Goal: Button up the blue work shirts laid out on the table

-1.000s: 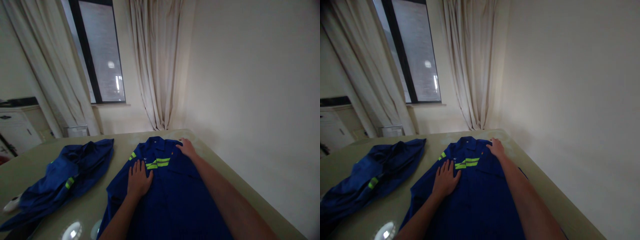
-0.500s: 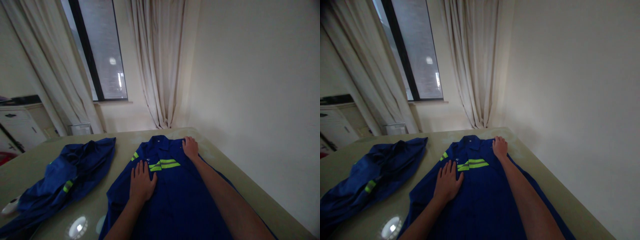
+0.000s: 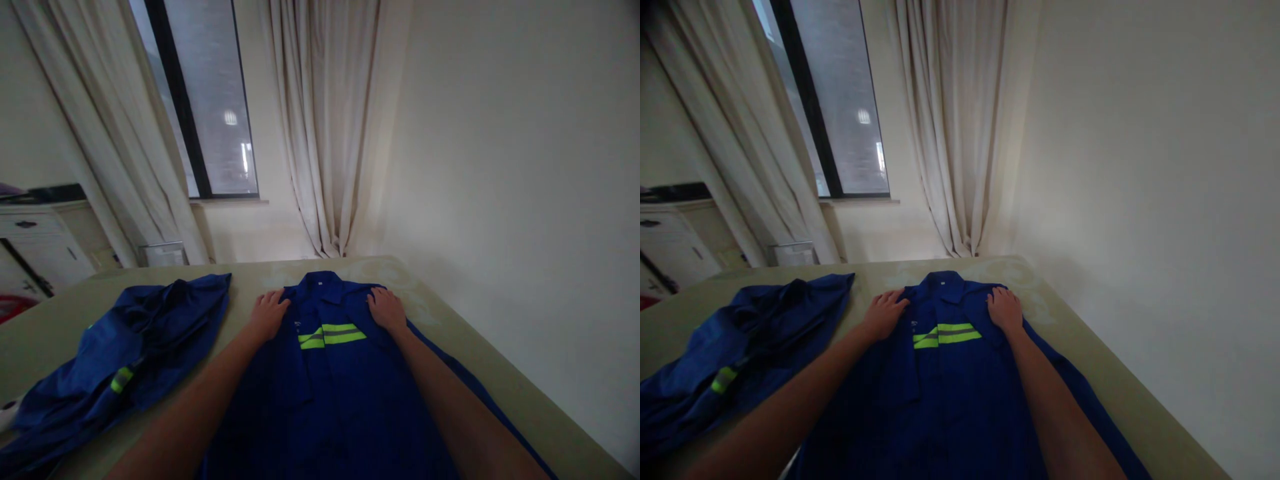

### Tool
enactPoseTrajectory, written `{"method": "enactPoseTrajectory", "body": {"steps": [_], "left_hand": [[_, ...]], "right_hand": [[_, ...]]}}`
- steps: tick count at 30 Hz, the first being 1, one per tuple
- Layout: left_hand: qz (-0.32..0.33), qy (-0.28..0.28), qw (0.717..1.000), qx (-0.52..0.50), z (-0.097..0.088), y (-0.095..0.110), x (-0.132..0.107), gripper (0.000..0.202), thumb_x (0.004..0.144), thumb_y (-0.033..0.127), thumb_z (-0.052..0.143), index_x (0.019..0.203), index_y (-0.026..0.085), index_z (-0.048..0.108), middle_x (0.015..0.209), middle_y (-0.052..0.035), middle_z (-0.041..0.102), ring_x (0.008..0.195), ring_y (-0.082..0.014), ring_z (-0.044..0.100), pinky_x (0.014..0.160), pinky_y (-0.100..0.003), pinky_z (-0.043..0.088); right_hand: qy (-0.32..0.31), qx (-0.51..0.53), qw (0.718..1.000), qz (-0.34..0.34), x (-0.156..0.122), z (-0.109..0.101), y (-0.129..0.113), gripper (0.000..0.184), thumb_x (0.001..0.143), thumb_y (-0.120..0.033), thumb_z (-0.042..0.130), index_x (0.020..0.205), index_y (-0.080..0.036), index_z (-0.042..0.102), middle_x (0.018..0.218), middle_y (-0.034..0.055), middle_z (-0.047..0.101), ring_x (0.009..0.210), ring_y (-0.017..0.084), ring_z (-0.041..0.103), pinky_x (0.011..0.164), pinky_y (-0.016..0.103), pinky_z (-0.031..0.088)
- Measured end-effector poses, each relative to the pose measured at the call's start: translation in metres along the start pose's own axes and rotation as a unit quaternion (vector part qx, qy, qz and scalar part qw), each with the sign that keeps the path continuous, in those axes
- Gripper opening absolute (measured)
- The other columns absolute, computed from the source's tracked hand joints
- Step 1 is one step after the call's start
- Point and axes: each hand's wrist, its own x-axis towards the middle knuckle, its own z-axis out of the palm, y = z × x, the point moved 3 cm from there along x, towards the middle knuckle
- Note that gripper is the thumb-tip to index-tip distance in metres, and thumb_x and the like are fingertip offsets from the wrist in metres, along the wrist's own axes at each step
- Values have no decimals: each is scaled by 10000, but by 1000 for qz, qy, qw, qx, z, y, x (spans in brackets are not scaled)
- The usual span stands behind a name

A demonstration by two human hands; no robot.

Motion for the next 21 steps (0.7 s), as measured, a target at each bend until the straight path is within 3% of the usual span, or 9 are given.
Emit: {"method": "enactPoseTrajectory", "body": {"steps": [2,5,10,15,19,21], "left_hand": [[-7,-3,1000,-1,3,-13,10,313,1004,379,439,1239,288,625,1488,-96,509,1371,-320,442,1124,-488,314],[-29,-5,1000,-3,5,-34,19,424,992,545,418,1200,237,622,1354,-141,576,1291,-335,505,1084,-496,348],[-79,-18,997,-15,10,-56,18,469,1031,510,281,1145,207,620,1208,-137,625,1159,-303,584,966,-465,447],[9,3,999,-41,14,-41,11,398,1001,532,392,1185,258,614,1333,-88,593,1264,-274,514,1072,-417,385],[-48,23,998,-23,11,-17,-7,378,988,360,434,1306,212,577,1517,-144,465,1383,-332,419,1113,-479,349],[-27,17,999,-27,14,5,-28,438,983,360,441,1389,226,535,1604,-124,373,1445,-328,360,1170,-498,279]], "right_hand": [[0,-4,1000,0,0,1,0,419,1033,-353,364,1341,-193,599,1406,115,597,1272,283,528,1059,401,383],[1,-10,1000,2,1,2,0,411,1029,-356,373,1339,-207,599,1407,112,595,1269,279,528,1057,397,380],[1,-17,1000,6,1,1,-1,404,1025,-339,376,1328,-201,604,1387,120,606,1254,278,530,1054,404,375],[3,-15,1000,5,1,0,-2,418,1031,-335,355,1328,-177,604,1387,135,604,1252,285,527,1055,414,366],[5,-12,1000,9,1,0,-2,410,1028,-331,363,1326,-190,608,1381,128,609,1250,281,532,1060,410,354],[11,-9,1000,10,0,-2,-2,401,1024,-322,370,1317,-195,613,1375,120,616,1243,277,534,1060,403,351]]}}
